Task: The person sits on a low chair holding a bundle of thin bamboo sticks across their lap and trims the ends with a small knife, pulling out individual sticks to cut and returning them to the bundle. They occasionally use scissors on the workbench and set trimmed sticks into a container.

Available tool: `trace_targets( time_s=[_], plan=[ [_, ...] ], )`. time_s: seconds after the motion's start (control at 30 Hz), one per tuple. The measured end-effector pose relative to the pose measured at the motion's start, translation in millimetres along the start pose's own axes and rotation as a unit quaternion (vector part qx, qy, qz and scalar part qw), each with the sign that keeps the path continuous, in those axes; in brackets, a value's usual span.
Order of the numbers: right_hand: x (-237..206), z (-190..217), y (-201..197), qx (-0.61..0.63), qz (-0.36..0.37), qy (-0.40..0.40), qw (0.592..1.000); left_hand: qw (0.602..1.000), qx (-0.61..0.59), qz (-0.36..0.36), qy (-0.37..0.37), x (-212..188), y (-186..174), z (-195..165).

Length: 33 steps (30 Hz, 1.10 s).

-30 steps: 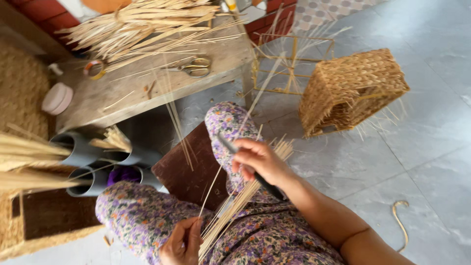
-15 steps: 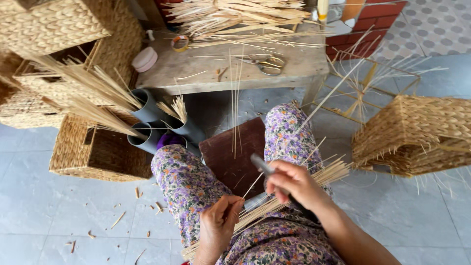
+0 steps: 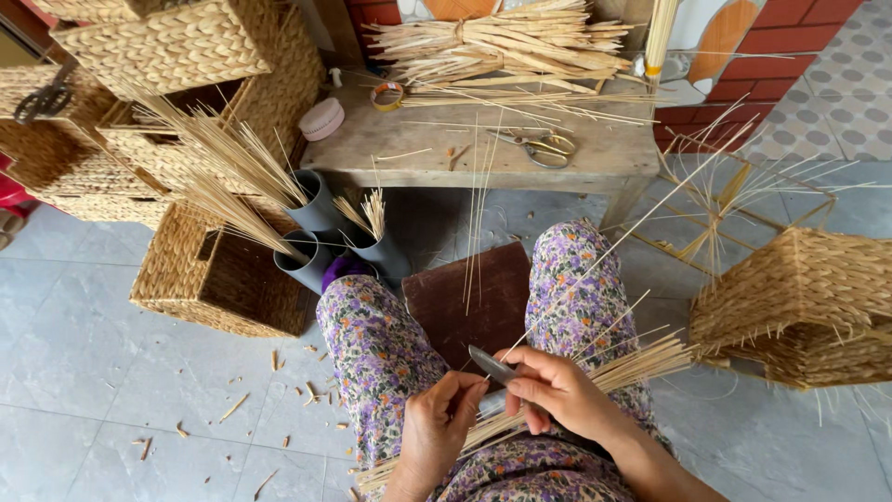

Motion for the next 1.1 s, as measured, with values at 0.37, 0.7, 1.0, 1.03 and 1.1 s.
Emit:
trace_targets(
  time_s=[0.37, 0.7, 1.0, 1.03, 1.1],
  plan=[
    [-1, 24, -69, 0.107, -0.179, -0.099, 0.973, 1.000, 0.014, 0.005, -0.019, -1, -11, 4],
    [6, 17, -2, 0.052, -0.002, 0.002, 0.999, 1.000, 0.003, -0.013, 0.020, 5, -6, -13],
    [-1, 33, -70, 0.089, -0.170, -0.071, 0.979, 0.999, 0.044, 0.011, 0.004, 1, -10, -2],
    [-2, 34, -69, 0.077, -0.178, -0.067, 0.979, 0.999, 0.040, 0.011, 0.002, 1, -9, -3],
    [0, 31, -54, 0.037, -0.153, -0.042, 0.987, 0.999, 0.031, 0.004, 0.009, 3, -7, -6]
  ],
)
Point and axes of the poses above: each hand's wrist, its own x-axis towards the middle knuckle, its own y-axis out of the palm, z = x × y, the point moved 3 cm from there along x, towards the middle knuckle, and after that the axes turned 4 degrees about -z, right-handed, at the moved point
